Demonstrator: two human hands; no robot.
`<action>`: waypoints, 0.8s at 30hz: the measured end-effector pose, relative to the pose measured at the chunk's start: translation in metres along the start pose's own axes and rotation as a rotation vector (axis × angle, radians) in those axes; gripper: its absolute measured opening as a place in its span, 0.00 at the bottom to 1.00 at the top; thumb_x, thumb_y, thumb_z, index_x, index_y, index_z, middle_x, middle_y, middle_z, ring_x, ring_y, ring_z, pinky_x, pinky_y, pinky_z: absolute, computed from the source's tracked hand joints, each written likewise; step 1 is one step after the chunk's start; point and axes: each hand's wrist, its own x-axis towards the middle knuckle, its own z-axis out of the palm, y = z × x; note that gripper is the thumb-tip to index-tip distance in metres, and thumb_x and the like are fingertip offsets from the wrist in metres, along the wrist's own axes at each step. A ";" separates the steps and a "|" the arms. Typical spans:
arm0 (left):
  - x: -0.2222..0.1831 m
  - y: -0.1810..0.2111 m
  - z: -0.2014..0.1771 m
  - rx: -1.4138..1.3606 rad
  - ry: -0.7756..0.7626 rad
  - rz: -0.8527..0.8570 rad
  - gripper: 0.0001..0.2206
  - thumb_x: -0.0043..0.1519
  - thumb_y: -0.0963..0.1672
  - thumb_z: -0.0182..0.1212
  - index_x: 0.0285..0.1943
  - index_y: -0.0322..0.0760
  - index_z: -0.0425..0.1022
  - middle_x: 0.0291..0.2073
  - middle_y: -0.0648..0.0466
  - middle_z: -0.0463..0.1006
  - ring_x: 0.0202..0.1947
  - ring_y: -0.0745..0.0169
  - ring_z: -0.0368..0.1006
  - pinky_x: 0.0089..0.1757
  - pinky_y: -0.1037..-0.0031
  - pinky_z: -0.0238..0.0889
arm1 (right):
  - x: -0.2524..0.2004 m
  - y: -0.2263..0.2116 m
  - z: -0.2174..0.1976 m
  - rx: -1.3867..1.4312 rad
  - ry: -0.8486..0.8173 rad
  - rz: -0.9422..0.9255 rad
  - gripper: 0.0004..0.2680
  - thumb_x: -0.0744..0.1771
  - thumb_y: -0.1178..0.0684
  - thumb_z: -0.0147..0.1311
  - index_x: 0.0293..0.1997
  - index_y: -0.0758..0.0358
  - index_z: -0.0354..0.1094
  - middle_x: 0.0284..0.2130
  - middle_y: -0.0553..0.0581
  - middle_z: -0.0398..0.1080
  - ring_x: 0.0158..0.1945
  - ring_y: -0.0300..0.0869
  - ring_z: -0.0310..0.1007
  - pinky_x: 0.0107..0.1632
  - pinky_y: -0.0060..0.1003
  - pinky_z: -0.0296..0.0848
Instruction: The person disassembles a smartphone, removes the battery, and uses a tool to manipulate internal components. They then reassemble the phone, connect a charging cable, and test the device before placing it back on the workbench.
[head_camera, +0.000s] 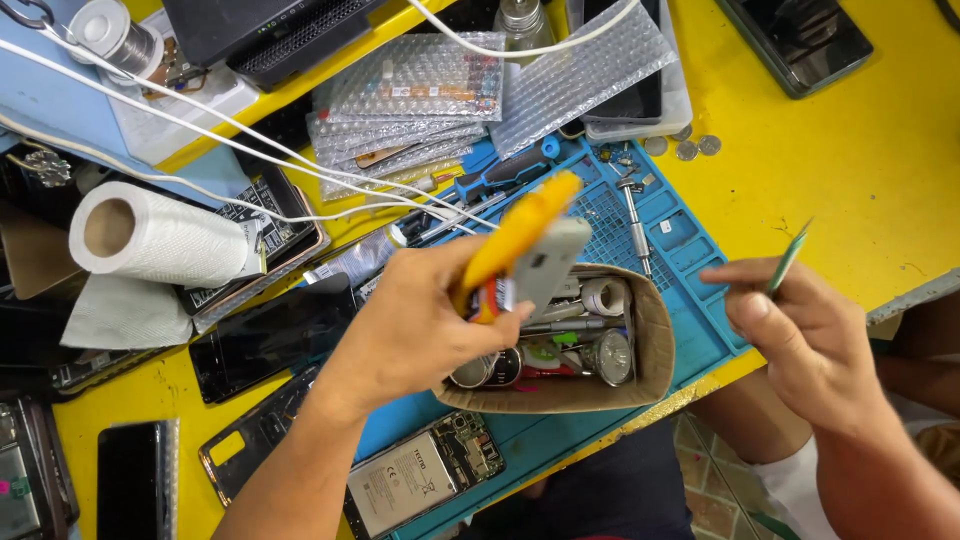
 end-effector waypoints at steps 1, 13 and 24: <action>-0.001 -0.005 -0.001 -0.001 0.002 -0.004 0.08 0.57 0.42 0.73 0.34 0.41 0.75 0.21 0.63 0.63 0.23 0.73 0.53 0.27 0.76 0.47 | 0.001 -0.005 -0.004 0.001 -0.004 0.001 0.13 0.71 0.52 0.46 0.55 0.71 0.71 0.23 0.52 0.61 0.26 0.34 0.55 0.32 0.28 0.53; -0.009 -0.038 -0.013 -0.444 0.364 0.005 0.17 0.50 0.44 0.75 0.46 0.32 0.79 0.37 0.53 0.85 0.37 0.67 0.79 0.41 0.73 0.79 | 0.033 -0.083 0.006 -1.241 -0.361 -0.779 0.14 0.68 0.53 0.48 0.61 0.54 0.68 0.41 0.49 0.70 0.41 0.46 0.71 0.43 0.45 0.66; -0.011 -0.062 -0.007 -0.855 0.419 0.130 0.20 0.53 0.41 0.72 0.54 0.30 0.74 0.42 0.51 0.81 0.41 0.59 0.78 0.44 0.69 0.76 | 0.040 -0.086 0.029 -1.299 -0.795 -0.768 0.21 0.61 0.53 0.52 0.62 0.55 0.67 0.53 0.56 0.74 0.55 0.49 0.71 0.54 0.54 0.66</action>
